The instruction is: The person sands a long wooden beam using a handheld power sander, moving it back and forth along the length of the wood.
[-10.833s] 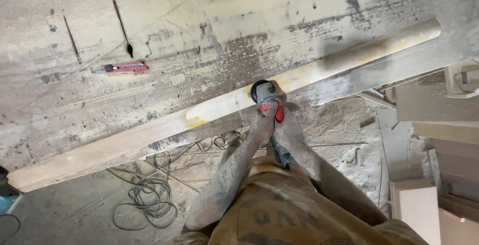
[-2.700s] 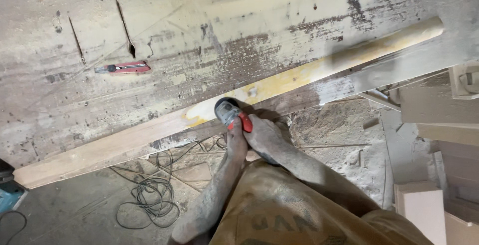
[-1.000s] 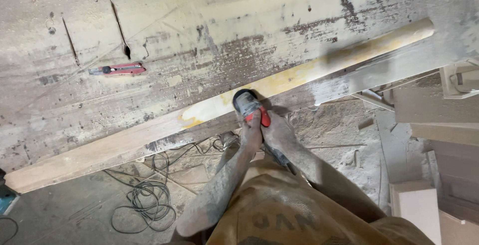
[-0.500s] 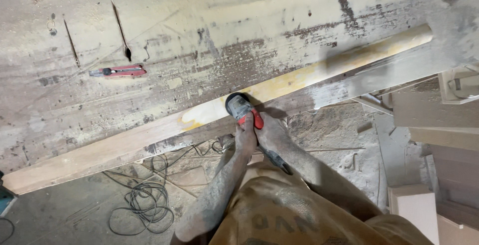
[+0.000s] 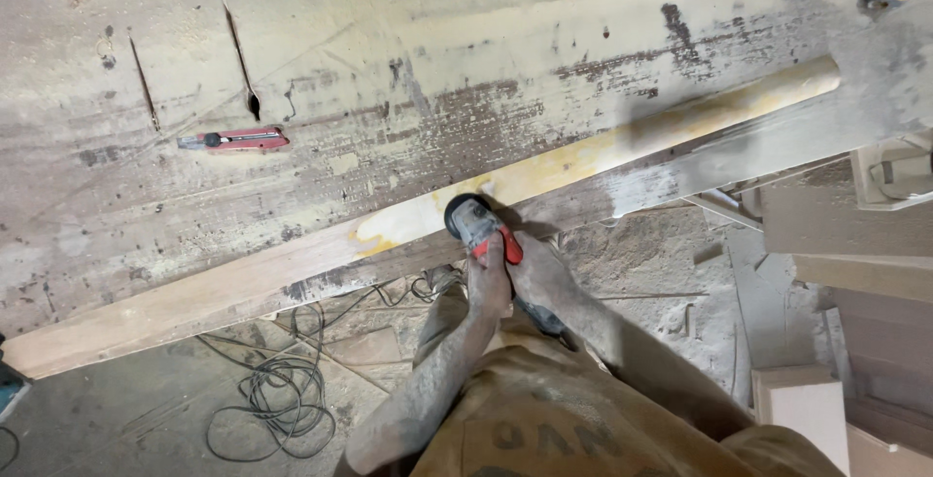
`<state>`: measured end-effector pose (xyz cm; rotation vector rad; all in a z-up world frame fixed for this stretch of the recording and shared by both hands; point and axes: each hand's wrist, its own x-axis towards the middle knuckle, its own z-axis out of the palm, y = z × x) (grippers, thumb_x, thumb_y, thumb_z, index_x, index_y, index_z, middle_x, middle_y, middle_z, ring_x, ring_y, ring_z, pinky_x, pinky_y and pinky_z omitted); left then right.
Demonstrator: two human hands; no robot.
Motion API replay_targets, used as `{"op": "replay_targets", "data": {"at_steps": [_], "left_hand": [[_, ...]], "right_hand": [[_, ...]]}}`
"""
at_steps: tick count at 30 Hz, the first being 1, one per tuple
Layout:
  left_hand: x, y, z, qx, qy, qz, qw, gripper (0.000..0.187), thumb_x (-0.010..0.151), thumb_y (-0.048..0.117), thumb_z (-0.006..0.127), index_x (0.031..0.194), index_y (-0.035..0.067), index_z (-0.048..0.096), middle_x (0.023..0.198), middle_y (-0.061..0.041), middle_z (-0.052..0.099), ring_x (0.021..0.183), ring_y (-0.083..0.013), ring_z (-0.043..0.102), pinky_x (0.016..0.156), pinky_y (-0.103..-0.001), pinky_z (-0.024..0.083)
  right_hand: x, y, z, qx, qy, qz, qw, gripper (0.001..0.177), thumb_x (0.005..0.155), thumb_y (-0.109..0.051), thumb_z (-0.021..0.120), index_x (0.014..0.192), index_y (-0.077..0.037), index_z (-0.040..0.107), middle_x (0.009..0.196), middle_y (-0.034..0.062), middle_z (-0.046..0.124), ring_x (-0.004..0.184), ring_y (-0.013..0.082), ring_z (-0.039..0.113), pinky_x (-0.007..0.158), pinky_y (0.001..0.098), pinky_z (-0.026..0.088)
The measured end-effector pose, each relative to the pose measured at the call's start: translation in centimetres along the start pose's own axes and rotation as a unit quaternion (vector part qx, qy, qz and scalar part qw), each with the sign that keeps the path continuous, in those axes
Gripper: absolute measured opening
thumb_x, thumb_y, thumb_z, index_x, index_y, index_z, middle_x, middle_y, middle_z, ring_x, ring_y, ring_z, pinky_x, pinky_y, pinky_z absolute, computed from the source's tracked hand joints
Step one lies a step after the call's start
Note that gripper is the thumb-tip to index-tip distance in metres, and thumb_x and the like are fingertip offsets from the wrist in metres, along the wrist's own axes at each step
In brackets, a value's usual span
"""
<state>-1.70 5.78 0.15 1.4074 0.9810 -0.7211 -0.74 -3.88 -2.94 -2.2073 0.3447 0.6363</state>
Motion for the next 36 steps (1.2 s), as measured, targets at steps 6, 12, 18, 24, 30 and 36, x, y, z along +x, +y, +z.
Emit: {"op": "replay_targets", "data": {"at_steps": [6, 12, 18, 24, 30, 36], "left_hand": [[1.9, -2.3, 0.1, -0.033, 0.019, -0.016, 0.999, 0.111, 0.081, 0.084, 0.055, 0.158, 0.009, 0.030, 0.152, -0.022, 0.047, 0.146, -0.0326, 0.039, 0.125, -0.044, 0.026], [1.4, -2.6, -0.3, -0.047, 0.052, -0.017, 0.997, 0.107, 0.085, 0.082, 0.051, 0.155, 0.004, 0.033, 0.153, -0.024, 0.045, 0.147, -0.0335, 0.037, 0.126, -0.044, 0.025], [3.6, -2.8, 2.8, -0.009, -0.017, 0.018, 1.000, 0.102, 0.083, 0.081, 0.057, 0.148, 0.004, 0.043, 0.145, -0.026, 0.053, 0.142, -0.0361, 0.043, 0.124, -0.048, 0.029], [2.1, -3.1, 0.2, 0.007, -0.004, 0.016, 1.000, 0.090, 0.082, 0.080, 0.059, 0.137, 0.009, 0.053, 0.136, -0.022, 0.061, 0.137, -0.0332, 0.050, 0.120, -0.046, 0.034], [2.9, -4.0, -2.6, 0.008, 0.052, 0.002, 0.999, 0.097, 0.087, 0.082, 0.047, 0.145, 0.005, 0.044, 0.145, -0.024, 0.053, 0.143, -0.0337, 0.044, 0.125, -0.045, 0.026], [4.2, -1.8, 3.5, -0.006, -0.020, 0.047, 0.999, 0.082, 0.083, 0.077, 0.059, 0.130, 0.010, 0.060, 0.132, -0.023, 0.064, 0.134, -0.0359, 0.053, 0.119, -0.047, 0.035]], "right_hand": [[-1.2, -1.8, -2.0, -0.069, -0.044, 0.012, 0.997, 0.045, 0.080, -0.048, 0.073, 0.108, -0.014, 0.064, 0.100, 0.0164, 0.075, 0.104, 0.0351, 0.071, 0.085, 0.0448, 0.055], [0.4, -0.4, -0.5, -0.162, -0.075, 0.002, 0.984, 0.045, 0.077, -0.057, 0.070, 0.107, -0.024, 0.062, 0.098, 0.0076, 0.075, 0.105, 0.0305, 0.071, 0.088, 0.0424, 0.057], [-0.7, 1.2, -2.2, -0.123, 0.023, 0.025, 0.992, 0.041, 0.080, -0.055, 0.072, 0.105, -0.023, 0.068, 0.093, 0.0093, 0.076, 0.100, 0.0304, 0.073, 0.083, 0.0399, 0.057], [-1.5, 0.5, 0.0, -0.112, 0.002, 0.056, 0.992, 0.044, 0.079, -0.060, 0.070, 0.108, -0.027, 0.069, 0.098, 0.0065, 0.077, 0.104, 0.0287, 0.072, 0.082, 0.0421, 0.057], [0.6, -1.0, 1.1, -0.157, -0.087, 0.041, 0.983, 0.044, 0.078, -0.067, 0.066, 0.107, -0.034, 0.064, 0.102, 0.0015, 0.075, 0.107, 0.0253, 0.072, 0.088, 0.0414, 0.057], [-2.1, -3.2, -3.8, 0.207, 0.030, 0.104, 0.972, 0.027, 0.076, -0.043, 0.073, 0.090, -0.021, 0.070, 0.074, 0.0105, 0.073, 0.079, 0.0270, 0.077, 0.080, 0.0215, 0.056]]}}
